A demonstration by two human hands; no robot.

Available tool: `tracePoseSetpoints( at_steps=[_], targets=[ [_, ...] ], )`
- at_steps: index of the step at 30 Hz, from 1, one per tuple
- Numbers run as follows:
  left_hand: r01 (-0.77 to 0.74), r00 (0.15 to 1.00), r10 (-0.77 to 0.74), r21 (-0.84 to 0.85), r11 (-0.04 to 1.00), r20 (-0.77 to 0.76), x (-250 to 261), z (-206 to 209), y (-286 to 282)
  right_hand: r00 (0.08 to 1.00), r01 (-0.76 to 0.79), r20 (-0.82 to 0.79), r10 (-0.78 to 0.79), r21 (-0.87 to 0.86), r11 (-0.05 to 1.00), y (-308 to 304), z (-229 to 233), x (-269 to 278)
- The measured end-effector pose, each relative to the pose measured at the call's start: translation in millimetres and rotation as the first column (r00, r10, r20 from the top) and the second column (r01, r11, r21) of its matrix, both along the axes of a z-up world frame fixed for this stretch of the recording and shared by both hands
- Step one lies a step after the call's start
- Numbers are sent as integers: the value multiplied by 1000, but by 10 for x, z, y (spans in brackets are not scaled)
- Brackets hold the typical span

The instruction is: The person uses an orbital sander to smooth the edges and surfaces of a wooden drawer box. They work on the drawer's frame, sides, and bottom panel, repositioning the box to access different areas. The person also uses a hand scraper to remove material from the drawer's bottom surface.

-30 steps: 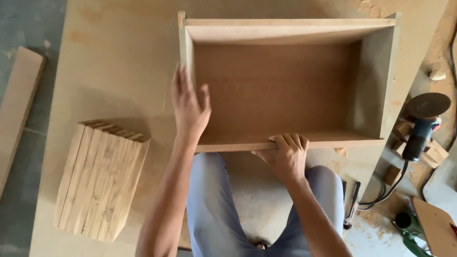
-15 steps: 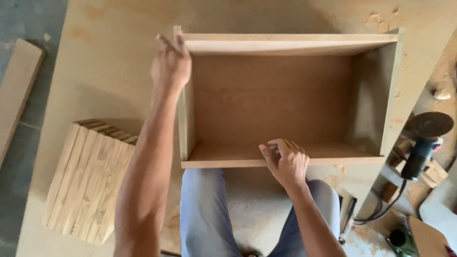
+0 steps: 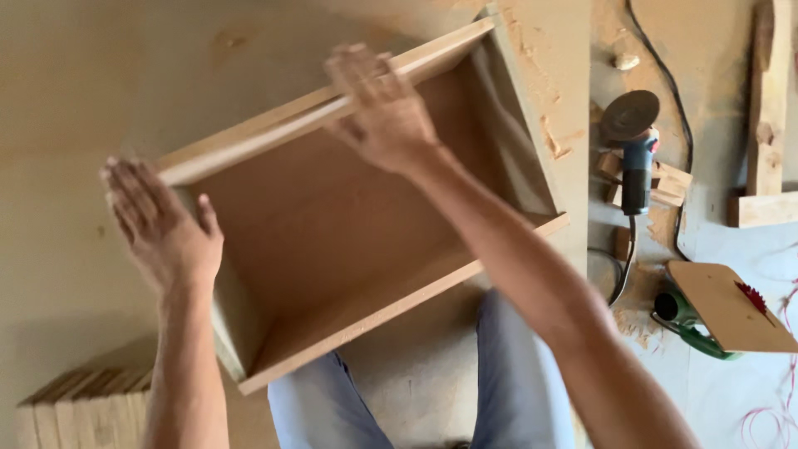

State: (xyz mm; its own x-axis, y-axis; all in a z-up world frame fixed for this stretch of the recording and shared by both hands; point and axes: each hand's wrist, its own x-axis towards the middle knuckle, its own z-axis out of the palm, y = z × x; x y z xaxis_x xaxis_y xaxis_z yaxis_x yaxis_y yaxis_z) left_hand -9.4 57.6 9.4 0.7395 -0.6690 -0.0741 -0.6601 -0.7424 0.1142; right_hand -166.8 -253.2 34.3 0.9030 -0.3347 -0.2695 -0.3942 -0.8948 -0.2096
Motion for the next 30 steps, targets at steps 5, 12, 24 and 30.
tracePoseSetpoints(
  at_steps=[5, 12, 24, 30],
  targets=[
    [4, 999, -5, 49, 999, 38, -22, 27, -9, 807, 581, -137, -574, 12, 814, -1230, 161, -959],
    [-9, 997, -1, 121, 993, 75, 0, -87, 48, 868, 486, 56, -494, 116, 866, -1090, 142, -1034],
    [50, 999, -51, 69, 996, 8, 171, -69, 11, 863, 493, 2, -505, 214, 843, -1082, -297, -2036],
    [38, 999, -38, 32, 999, -1, -58, -65, -517, 723, 622, 162, -672, 271, 735, -489, -523, -2851]
  ],
)
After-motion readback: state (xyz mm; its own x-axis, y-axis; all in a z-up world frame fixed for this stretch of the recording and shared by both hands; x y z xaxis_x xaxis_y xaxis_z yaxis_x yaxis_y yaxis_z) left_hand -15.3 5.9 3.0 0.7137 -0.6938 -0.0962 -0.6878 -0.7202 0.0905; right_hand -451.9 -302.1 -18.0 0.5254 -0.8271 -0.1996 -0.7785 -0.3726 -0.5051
